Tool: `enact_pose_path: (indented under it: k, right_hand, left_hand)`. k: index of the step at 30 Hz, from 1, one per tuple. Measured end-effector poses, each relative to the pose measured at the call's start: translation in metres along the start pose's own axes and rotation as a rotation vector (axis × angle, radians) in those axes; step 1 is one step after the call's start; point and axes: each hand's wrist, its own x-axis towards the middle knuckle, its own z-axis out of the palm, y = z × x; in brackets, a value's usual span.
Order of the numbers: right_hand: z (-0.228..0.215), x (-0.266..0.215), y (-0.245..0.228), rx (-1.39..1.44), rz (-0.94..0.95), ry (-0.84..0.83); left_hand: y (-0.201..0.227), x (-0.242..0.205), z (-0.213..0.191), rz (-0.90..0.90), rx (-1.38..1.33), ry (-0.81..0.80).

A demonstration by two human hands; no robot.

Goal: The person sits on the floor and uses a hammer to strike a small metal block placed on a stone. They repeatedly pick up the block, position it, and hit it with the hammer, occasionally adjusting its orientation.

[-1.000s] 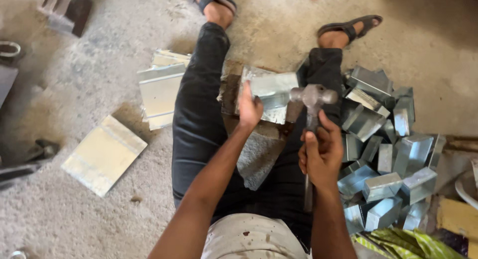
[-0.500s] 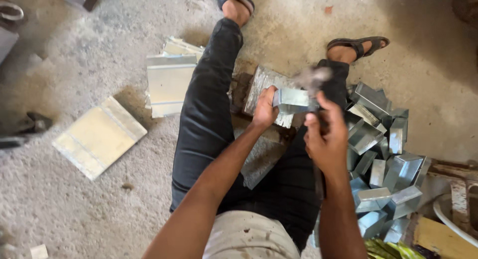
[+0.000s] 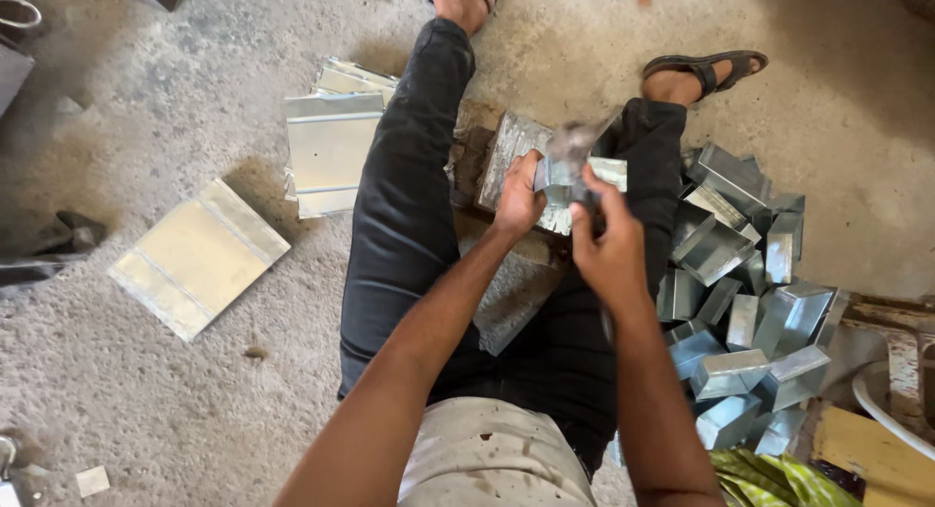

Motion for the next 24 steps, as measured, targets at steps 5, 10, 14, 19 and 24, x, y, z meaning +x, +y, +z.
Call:
enact_pose_path:
  k: [5,10,14,19,24]
  right_hand:
    - [-0.007,-0.007,0.043,0.182,0.09,0.1]
    - [-0.017,-0.028,0.076,0.484,0.341,0.212]
    - [-0.011,-0.04,0.093,0.464,0.392,0.28]
    - [0.037,-0.071,0.133,0.551,0.671,0.155]
    - [0.078,-0.102,0.158,0.609,0.518,0.089]
  left_hand:
    - [-0.004,-0.003,0.001,-0.026,0.007,-0.055]
    - [-0.029,-0.009,0.009,-0.093,0.073,-0.065]
    - [-0.037,-0.008,0.007,0.119,0.087,-0.023]
    - [-0.038,-0.015,0.008,-0.03,0.073,-0.046]
    - [-0.03,0.003,-0.002,-0.295,0.307,0.056]
